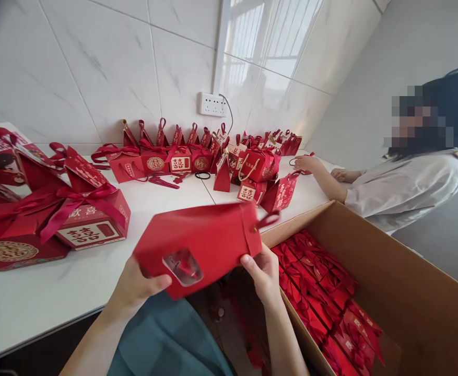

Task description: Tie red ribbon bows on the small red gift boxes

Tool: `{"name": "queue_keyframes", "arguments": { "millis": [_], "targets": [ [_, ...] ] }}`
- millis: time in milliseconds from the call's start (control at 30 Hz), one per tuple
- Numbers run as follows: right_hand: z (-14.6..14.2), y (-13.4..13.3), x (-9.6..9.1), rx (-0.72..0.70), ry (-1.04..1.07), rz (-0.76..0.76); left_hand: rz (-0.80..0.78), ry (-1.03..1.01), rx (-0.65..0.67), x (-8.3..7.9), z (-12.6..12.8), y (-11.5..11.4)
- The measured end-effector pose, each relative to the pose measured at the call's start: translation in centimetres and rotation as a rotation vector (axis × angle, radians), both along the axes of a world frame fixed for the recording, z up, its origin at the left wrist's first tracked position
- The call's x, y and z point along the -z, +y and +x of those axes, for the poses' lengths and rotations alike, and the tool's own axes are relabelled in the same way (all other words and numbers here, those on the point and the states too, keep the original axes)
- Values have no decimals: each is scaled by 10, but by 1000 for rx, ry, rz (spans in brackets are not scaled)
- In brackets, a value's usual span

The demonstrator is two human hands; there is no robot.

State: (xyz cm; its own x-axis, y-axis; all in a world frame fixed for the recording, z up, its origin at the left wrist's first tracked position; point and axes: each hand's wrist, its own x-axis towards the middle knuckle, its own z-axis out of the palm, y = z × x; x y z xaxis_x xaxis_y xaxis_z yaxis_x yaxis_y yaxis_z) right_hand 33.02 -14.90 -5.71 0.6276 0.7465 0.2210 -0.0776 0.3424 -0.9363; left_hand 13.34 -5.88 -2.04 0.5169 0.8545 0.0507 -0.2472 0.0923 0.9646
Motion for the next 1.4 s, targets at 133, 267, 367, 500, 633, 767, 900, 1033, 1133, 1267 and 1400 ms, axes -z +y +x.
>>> {"name": "queue_keyframes", "arguments": {
  "millis": [133,267,367,500,633,767,900,1033,1133,1267,1400],
  "targets": [
    [-6,-1,-9,-3,40,-79,-224,84,140,11,7,6],
    [-17,0,-28,33,192,-178,-215,230,338,16,16,15],
    [-16,-3,-39,42,280,-216,-168,278,393,9,22,19],
    [0,-20,-49,171,240,-199,23,279,366,4,33,21],
    [17,-57,-64,513,31,-204,622,610,190,32,47,33],
    [35,-101,-88,818,-237,-459,1150,882,173,70,55,45],
    [81,-140,-105,923,-311,-687,1294,966,165,79,52,46],
    [132,-177,-99,977,-404,-1248,1300,945,144,74,51,46],
    [153,-204,-82,1037,-504,-1494,1308,958,166,73,51,47],
    [161,-240,-59,1054,-561,-1713,1359,1012,176,73,52,48],
    [164,-272,-47,1005,-561,-1849,1386,1017,188,74,53,49]
  ]
}}
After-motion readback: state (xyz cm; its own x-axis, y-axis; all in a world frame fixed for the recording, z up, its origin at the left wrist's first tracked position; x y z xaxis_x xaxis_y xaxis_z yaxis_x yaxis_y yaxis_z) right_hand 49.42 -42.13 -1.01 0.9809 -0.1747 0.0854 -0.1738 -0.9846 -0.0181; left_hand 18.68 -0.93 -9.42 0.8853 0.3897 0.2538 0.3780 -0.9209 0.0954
